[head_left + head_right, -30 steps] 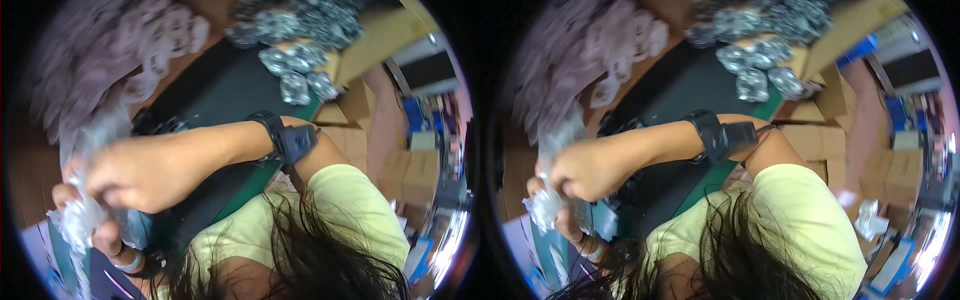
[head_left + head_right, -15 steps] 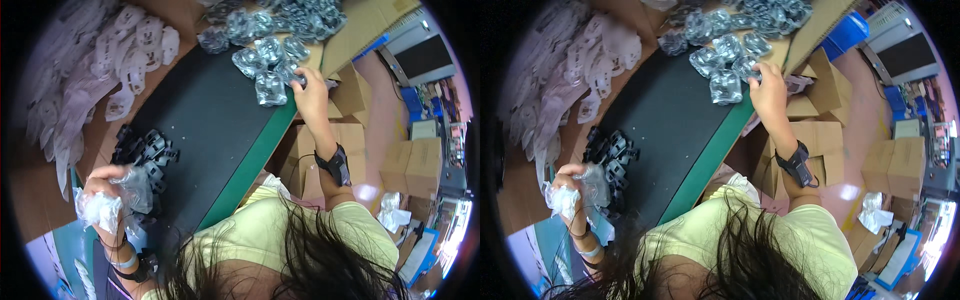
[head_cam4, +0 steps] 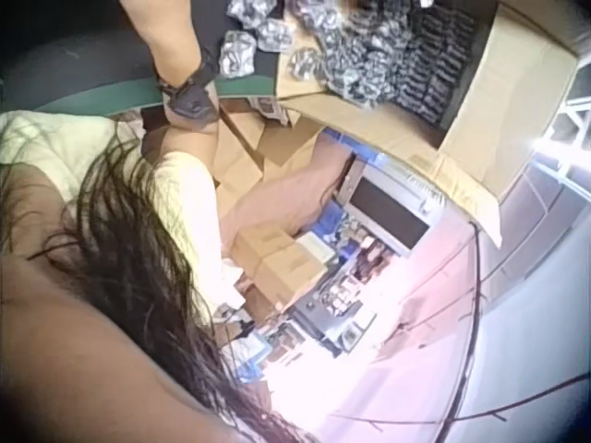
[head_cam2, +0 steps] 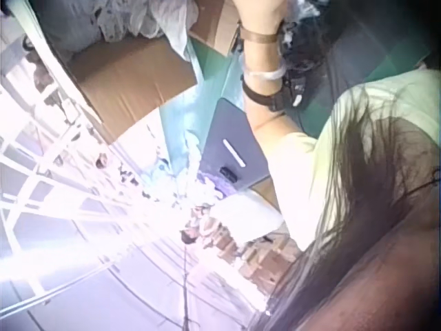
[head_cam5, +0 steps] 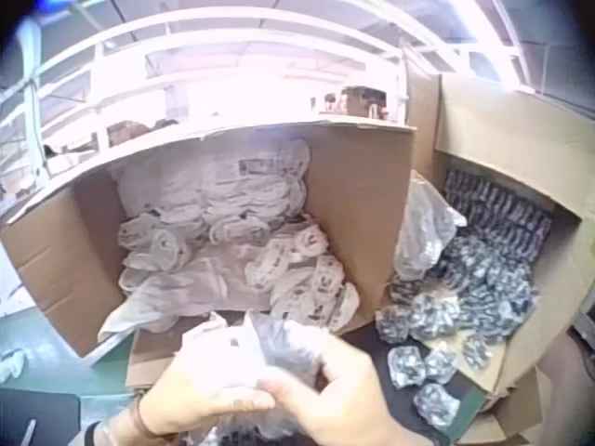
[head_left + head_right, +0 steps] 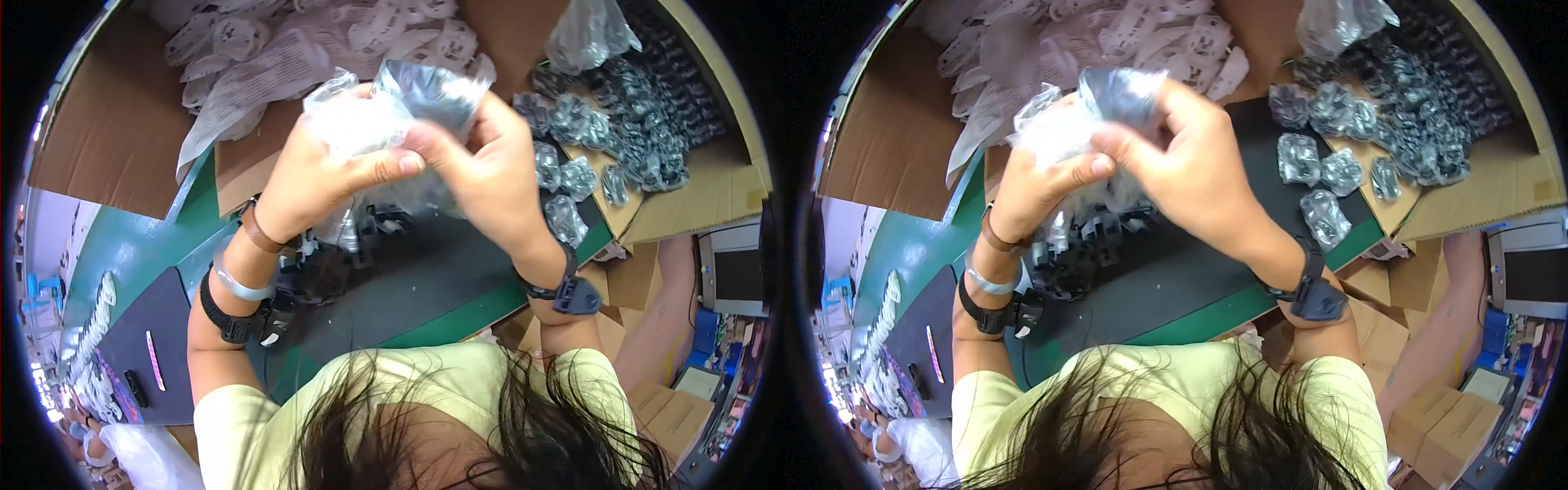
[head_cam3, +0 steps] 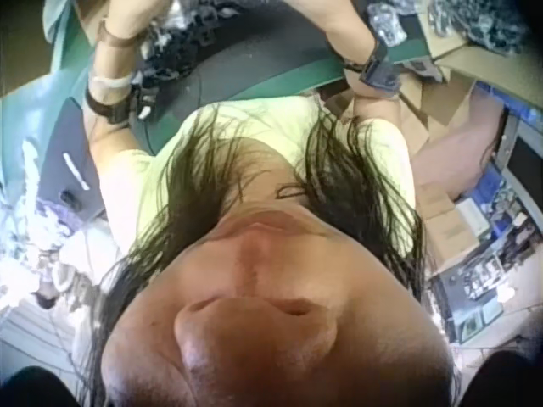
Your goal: Manually assemble black plastic computer mouse components by fitting a small black plate onto a white plastic shell.
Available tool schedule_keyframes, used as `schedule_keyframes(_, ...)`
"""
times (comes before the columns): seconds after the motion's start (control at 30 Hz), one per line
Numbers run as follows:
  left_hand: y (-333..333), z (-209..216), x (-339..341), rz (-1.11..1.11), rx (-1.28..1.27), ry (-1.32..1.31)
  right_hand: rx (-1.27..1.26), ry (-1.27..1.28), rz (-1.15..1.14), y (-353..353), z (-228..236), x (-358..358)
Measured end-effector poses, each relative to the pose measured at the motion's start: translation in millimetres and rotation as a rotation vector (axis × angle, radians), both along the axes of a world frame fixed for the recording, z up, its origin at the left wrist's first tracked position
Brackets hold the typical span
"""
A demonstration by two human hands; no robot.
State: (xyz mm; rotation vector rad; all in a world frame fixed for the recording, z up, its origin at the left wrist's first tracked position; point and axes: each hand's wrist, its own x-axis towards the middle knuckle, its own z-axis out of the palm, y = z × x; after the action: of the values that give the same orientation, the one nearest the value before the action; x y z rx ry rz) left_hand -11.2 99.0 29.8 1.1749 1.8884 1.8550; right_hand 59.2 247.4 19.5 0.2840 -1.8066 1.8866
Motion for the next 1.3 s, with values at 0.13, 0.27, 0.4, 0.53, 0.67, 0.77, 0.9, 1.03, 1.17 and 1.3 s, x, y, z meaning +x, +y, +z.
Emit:
schedule_keyframes(0.13, -34.5, -4.6, -7.1, 0.022, -0.149, -0.246, -0.586, -0.439, 0.558, 11.7, 15.6, -8.9)
schedule_keyframes(0.27, -56.0, -16.7, -12.1, 0.263, -0.065, -0.278, -0.379, -0.39, 0.388, 1.9, -7.3, -18.3)
schedule_keyframes(0.4, -62.7, 8.7, -31.0, 0.012, -0.198, 0.083, 0.512, -0.572, 0.436, -10.9, 13.2, -27.6)
schedule_keyframes(0.53, -54.0, 4.4, -24.7, 0.091, -0.32, 0.13, 0.418, -0.402, 0.443, -19.0, -3.5, -23.8)
schedule_keyframes(0.67, -65.5, -7.7, -16.9, 0.036, -0.365, 0.002, 0.21, -0.339, 0.402, -33.6, -29.9, -6.5)
schedule_keyframes(0.77, -75.7, -16.1, -17.3, 0.083, -0.397, 0.109, 0.102, -0.083, 0.171, -36.6, -30.9, -13.2)
schedule_keyframes(0.9, -98.2, -24.8, -13.1, 0.2, -0.253, 0.366, 0.264, -0.166, 0.181, -33.8, -31.0, -17.2)
schedule_keyframes(1.03, -113.4, -32.2, 3.9, 0.385, -0.129, 0.036, 0.34, -0.329, 0.251, -22.8, -42.6, -21.3)
schedule_keyframes(1.17, -129.9, -26.7, 18.2, 0.588, -0.085, 0.05, 0.432, -0.318, 0.324, -41.0, -30.9, -30.0)
schedule_keyframes(1.3, -141.7, -28.3, 19.9, 0.671, -0.003, 0.119, 0.426, -0.293, 0.504, -57.0, -9.4, -32.1)
